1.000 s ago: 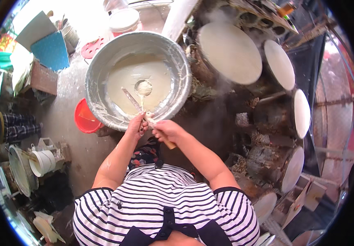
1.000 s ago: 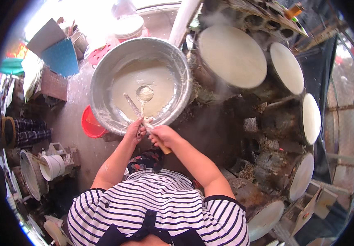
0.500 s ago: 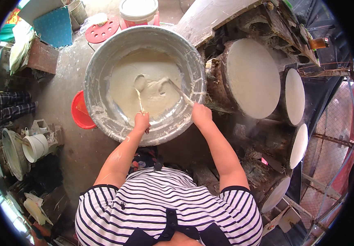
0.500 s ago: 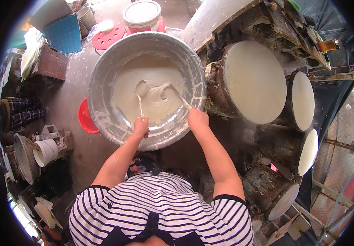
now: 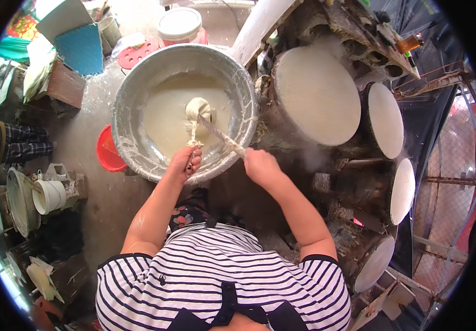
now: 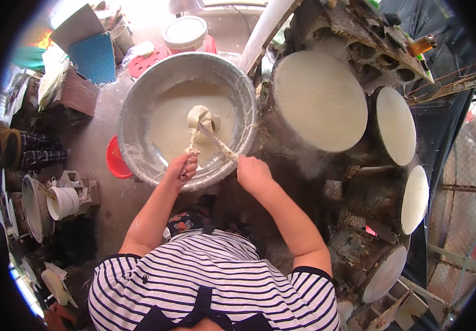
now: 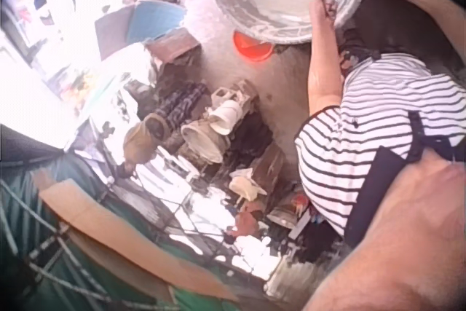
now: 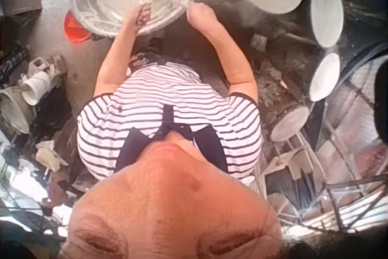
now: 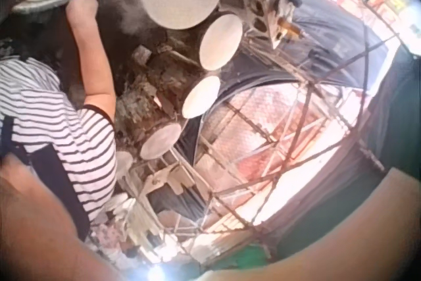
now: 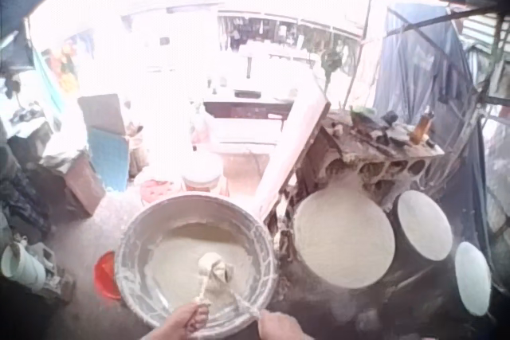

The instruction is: The person ladles batter onto several hot griddles, spreads it into thin circles, and removes cooked crepes to a stack. They repeat the cycle of ladling, spreading, and stacking while managing multiple griddles simultaneously.

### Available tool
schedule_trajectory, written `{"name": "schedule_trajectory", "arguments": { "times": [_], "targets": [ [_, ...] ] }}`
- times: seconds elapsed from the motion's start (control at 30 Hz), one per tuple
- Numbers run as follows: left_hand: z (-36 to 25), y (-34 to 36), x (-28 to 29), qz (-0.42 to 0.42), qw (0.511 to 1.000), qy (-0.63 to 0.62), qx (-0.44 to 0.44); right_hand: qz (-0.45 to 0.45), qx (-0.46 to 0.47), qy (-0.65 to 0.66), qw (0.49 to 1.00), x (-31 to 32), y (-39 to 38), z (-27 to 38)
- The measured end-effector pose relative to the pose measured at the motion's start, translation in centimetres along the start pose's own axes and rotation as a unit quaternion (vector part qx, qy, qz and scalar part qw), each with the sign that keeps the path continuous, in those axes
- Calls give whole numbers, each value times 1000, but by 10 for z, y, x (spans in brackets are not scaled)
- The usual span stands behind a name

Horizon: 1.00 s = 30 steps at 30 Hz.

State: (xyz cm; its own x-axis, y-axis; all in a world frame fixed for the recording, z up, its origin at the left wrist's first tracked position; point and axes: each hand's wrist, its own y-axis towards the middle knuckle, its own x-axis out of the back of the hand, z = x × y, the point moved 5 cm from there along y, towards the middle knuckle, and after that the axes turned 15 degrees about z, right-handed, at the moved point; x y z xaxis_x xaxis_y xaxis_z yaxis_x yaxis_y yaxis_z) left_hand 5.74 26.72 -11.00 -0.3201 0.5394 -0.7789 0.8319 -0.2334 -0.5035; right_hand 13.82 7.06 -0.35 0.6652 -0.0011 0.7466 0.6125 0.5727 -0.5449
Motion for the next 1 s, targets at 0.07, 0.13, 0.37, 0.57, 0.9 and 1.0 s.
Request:
{"name": "schedule_trajectory", "arguments": {
  "times": [0.07,0.13,0.37,0.57,0.9,1.0],
  "targets": [
    [-22,-29,-41,30,998,-3,-60,-31,35,-44,998,50,-27,15],
    [-48,-64,-89,78,990,39,-107,-69,57,-93,992,100,-53,30],
    [-93,-171,-195,67,936,210,-274,-296,182,-184,919,203,-165,83],
    [-54,-107,-34,78,989,50,-117,-222,125,-219,942,35,-92,-10],
    [-31,-107,40,87,991,-91,-48,-375,162,143,902,-19,-92,-1],
    [-51,-133,20,153,973,-170,-44,-176,92,408,891,-52,-75,0]
  ]
}}
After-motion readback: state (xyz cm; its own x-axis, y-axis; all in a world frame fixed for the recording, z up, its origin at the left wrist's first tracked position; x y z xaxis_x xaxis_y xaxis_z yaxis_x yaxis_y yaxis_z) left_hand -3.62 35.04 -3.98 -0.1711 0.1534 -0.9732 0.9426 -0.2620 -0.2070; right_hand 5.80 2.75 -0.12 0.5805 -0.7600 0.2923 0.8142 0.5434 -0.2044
